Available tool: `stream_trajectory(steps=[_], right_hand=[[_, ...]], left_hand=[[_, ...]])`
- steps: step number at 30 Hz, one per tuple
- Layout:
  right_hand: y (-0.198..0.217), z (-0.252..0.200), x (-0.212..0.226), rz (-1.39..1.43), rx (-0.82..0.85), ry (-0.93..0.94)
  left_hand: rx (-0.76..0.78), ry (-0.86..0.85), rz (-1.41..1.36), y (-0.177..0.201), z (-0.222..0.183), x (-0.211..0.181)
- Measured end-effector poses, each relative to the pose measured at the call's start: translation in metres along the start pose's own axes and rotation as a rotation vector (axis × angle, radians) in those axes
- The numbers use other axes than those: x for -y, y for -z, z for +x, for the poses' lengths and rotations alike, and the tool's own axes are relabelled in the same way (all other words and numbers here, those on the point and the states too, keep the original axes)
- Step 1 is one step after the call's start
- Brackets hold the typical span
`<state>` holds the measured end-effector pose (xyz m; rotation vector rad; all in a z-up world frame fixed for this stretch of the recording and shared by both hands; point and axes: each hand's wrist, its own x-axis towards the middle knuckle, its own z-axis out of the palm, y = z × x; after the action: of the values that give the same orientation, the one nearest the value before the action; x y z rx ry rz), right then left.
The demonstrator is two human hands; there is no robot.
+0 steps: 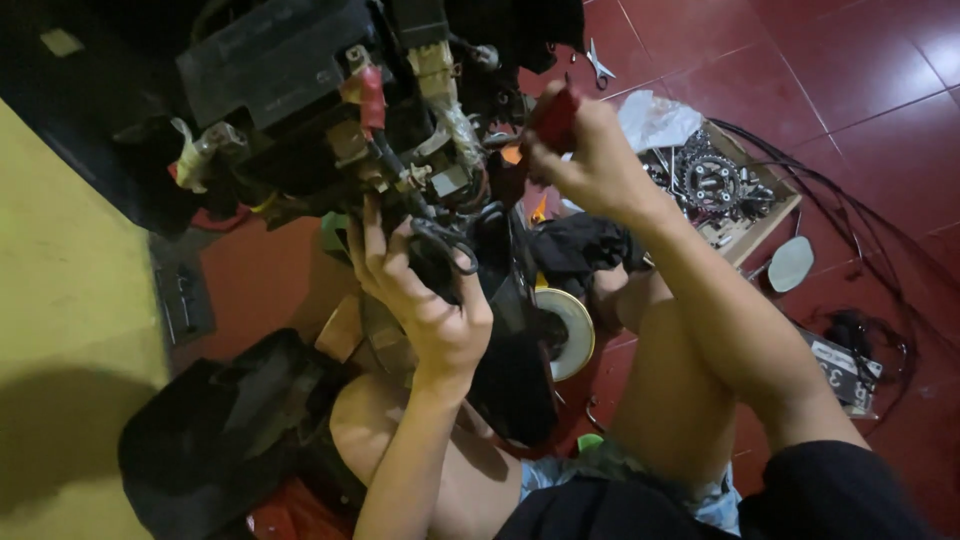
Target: Using a screwdriver to disassemble and adjust the front fairing and electrical components of a motorcycle.
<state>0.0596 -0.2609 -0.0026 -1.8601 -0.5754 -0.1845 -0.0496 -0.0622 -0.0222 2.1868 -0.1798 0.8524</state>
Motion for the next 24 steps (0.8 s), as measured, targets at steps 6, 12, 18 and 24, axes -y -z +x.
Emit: stream_trajectory(steps=[6, 12, 18, 24], right_hand=[[0.005, -0.001, 0.007, -0.039, -0.020, 0.011], [0.004, 0.005, -0.007, -0.169, -0.114, 0.126], [0.006, 0.006, -0.012, -0.204, -0.048, 0.221], [0.007, -0.001, -0.013, 0.023, -0.033, -0.021]], left_hand=[[0.015, -0.025, -0.019, 0.004, 0.002, 0.000], [0.055, -0.026, 0.006, 0.008, 0.006, 0.001], [0.077, -0.017, -0.009, 0.009, 0.003, 0.006], [0.077, -0.021, -0.014, 0.012, 0.004, 0.005]])
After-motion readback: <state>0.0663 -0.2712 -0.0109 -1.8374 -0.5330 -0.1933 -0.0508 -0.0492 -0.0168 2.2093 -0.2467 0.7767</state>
